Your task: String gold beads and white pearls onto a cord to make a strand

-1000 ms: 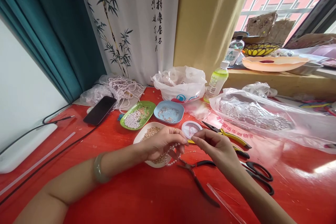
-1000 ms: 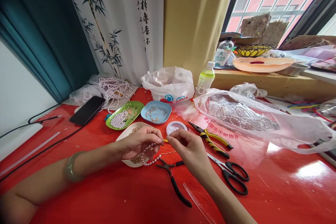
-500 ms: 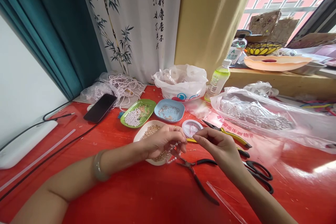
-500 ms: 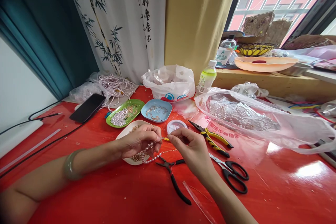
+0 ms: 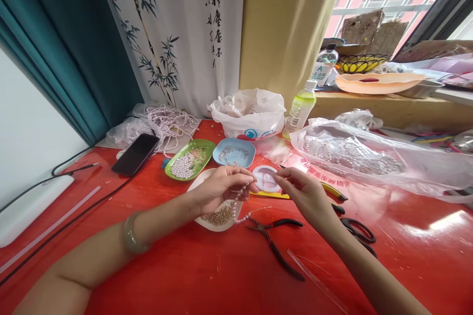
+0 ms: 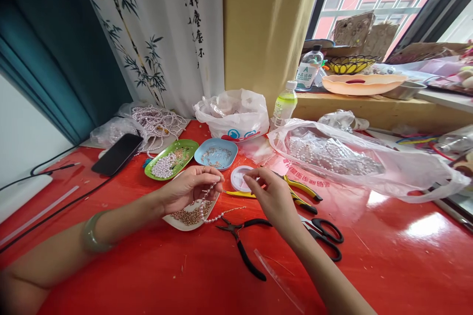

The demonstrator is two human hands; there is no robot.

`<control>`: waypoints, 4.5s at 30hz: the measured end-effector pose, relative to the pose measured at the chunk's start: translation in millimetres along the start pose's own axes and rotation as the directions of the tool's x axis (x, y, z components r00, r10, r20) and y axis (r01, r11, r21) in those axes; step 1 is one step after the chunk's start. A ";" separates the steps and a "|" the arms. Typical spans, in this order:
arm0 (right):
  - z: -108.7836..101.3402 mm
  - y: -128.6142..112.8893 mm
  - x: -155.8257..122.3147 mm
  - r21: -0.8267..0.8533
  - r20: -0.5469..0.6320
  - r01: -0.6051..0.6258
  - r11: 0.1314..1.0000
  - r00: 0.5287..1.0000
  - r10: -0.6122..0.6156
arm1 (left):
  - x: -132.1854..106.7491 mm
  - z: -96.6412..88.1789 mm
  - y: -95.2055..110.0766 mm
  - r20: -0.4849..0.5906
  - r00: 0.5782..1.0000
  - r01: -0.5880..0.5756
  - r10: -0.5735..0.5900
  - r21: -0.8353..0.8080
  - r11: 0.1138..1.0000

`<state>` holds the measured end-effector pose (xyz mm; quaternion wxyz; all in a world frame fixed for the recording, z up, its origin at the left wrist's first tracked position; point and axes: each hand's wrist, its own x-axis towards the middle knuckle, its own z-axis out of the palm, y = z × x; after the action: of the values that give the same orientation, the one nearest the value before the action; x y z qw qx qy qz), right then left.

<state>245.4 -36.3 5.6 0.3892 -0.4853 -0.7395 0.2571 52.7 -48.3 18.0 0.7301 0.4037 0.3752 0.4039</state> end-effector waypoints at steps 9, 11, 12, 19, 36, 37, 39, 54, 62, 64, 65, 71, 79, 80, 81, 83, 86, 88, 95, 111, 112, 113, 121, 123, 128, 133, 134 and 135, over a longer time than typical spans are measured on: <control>30.9 13.8 -8.3 -0.653 0.326 0.388 0.651 0.919 -0.220 | 4.1 -4.6 -1.2 -0.039 0.997 -0.069 0.066 -0.071 0.995; 30.5 15.3 -7.1 -0.653 0.330 0.420 0.630 0.907 -0.262 | 3.1 -3.7 0.1 -0.034 0.997 -0.067 0.065 -0.070 0.995; 28.6 16.3 -6.0 -0.637 0.323 0.428 0.641 0.903 -0.282 | 2.4 -3.2 1.0 -0.031 0.997 -0.066 0.064 -0.073 0.995; -0.1 10.0 -0.2 -0.365 -0.051 0.120 0.923 0.988 -0.148 | -0.5 -0.1 3.4 -0.029 0.997 -0.070 0.067 -0.108 0.992; -1.0 -29.5 -22.5 -0.334 0.041 0.357 0.873 0.930 -0.365 | -7.1 11.8 -0.1 -0.107 0.964 -0.226 0.244 0.155 0.962; -0.7 -29.0 -23.1 -0.358 0.036 0.358 0.862 0.928 -0.370 | -7.3 12.1 -0.3 -0.102 0.964 -0.228 0.247 0.168 0.959; 0.2 -28.2 -23.8 -0.397 0.026 0.358 0.845 0.925 -0.379 | -7.7 12.3 -0.4 -0.097 0.964 -0.226 0.248 0.189 0.955; 3.0 -27.5 -23.8 -0.491 0.017 0.356 0.795 0.916 -0.400 | -7.3 11.9 -1.9 -0.111 0.950 -0.245 0.293 0.318 0.916; 2.7 -27.9 -24.0 -0.479 0.015 0.354 0.803 0.918 -0.396 | -7.4 11.7 -2.6 -0.101 0.942 -0.257 0.321 0.396 0.881; 2.8 -27.2 -24.5 -0.453 0.030 0.347 0.821 0.926 -0.375 | -7.1 11.5 -3.9 -0.107 0.941 -0.254 0.322 0.406 0.878; 2.9 -27.0 -24.9 -0.433 0.038 0.342 0.834 0.931 -0.362 | -7.0 11.5 -4.6 -0.111 0.940 -0.252 0.322 0.409 0.877; 2.1 -31.6 -23.7 -0.154 0.120 0.173 0.973 0.981 -0.156 | -8.5 10.9 -6.5 -0.089 0.935 -0.268 0.342 0.452 0.851; -0.2 -38.8 -16.6 0.509 0.430 -0.375 0.775 0.890 0.148 | -10.7 12.5 -3.4 -0.035 0.924 -0.342 0.381 0.369 0.864; 0.2 -39.3 -16.5 0.529 0.444 -0.394 0.751 0.883 0.151 | -10.4 12.7 -3.3 -0.032 0.925 -0.344 0.379 0.351 0.871; 0.5 -39.8 -16.5 0.527 0.451 -0.404 0.748 0.879 0.157 | -10.0 12.8 -3.3 -0.034 0.926 -0.345 0.377 0.334 0.877; 0.8 -40.5 -17.0 0.464 0.429 -0.370 0.805 0.889 0.161 | -9.2 12.7 -3.5 -0.049 0.926 -0.341 0.373 0.311 0.887; 1.0 -39.1 -19.6 0.218 0.288 -0.155 0.964 0.953 0.088 | -8.2 12.1 -4.4 -0.068 0.931 -0.322 0.357 0.303 0.897; 1.6 -36.5 -22.2 0.016 0.179 0.017 1.000 0.984 -0.019 | -8.1 12.0 -5.0 -0.074 0.934 -0.311 0.350 0.314 0.897; 2.3 -36.4 -24.0 0.046 0.136 0.021 0.999 0.990 -0.027 | -8.0 12.4 -4.7 -0.045 0.937 -0.316 0.348 0.324 0.892; -1.0 -39.2 -21.6 0.261 0.217 -0.119 0.958 0.974 0.061 | -7.8 11.0 -3.2 -0.023 0.951 -0.291 0.308 0.263 0.920; -1.8 -39.2 -21.2 0.276 0.236 -0.131 0.952 0.970 0.065 | -8.1 11.3 -2.8 -0.018 0.954 -0.286 0.299 0.247 0.926; -2.7 -39.2 -20.8 0.280 0.246 -0.133 0.951 0.967 0.063 | -8.3 11.5 -2.7 -0.011 0.958 -0.278 0.288 0.228 0.933; -3.7 -35.1 -19.9 -0.099 0.112 0.107 0.989 0.989 -0.096 | -3.5 8.4 -5.9 -0.052 0.975 -0.210 0.214 0.082 0.974; -2.8 -33.1 -20.5 -0.167 0.086 0.155 0.974 0.986 -0.142 | -2.3 7.3 -6.9 -0.056 0.981 -0.181 0.184 0.043 0.982; -1.5 -30.8 -21.2 -0.235 0.055 0.204 0.950 0.979 -0.197 | -2.1 6.9 -7.2 -0.043 0.991 -0.130 0.130 0.003 0.991; -0.7 -31.1 -21.4 -0.235 0.072 0.204 0.950 0.979 -0.192 | -3.3 8.6 -6.8 -0.026 0.992 -0.123 0.123 0.010 0.992; -0.4 -31.1 -21.6 -0.235 0.070 0.199 0.952 0.980 -0.187 | -3.3 8.7 -7.0 -0.024 0.993 -0.118 0.118 0.008 0.993; -0.1 -31.1 -21.7 -0.234 0.065 0.192 0.953 0.981 -0.182 | -3.3 8.8 -7.1 -0.022 0.993 -0.112 0.112 0.003 0.994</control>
<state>234.3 -68.5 22.2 0.3347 -0.4510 -0.8157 0.1385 61.2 -56.3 15.8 0.7017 0.4203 0.3603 0.4485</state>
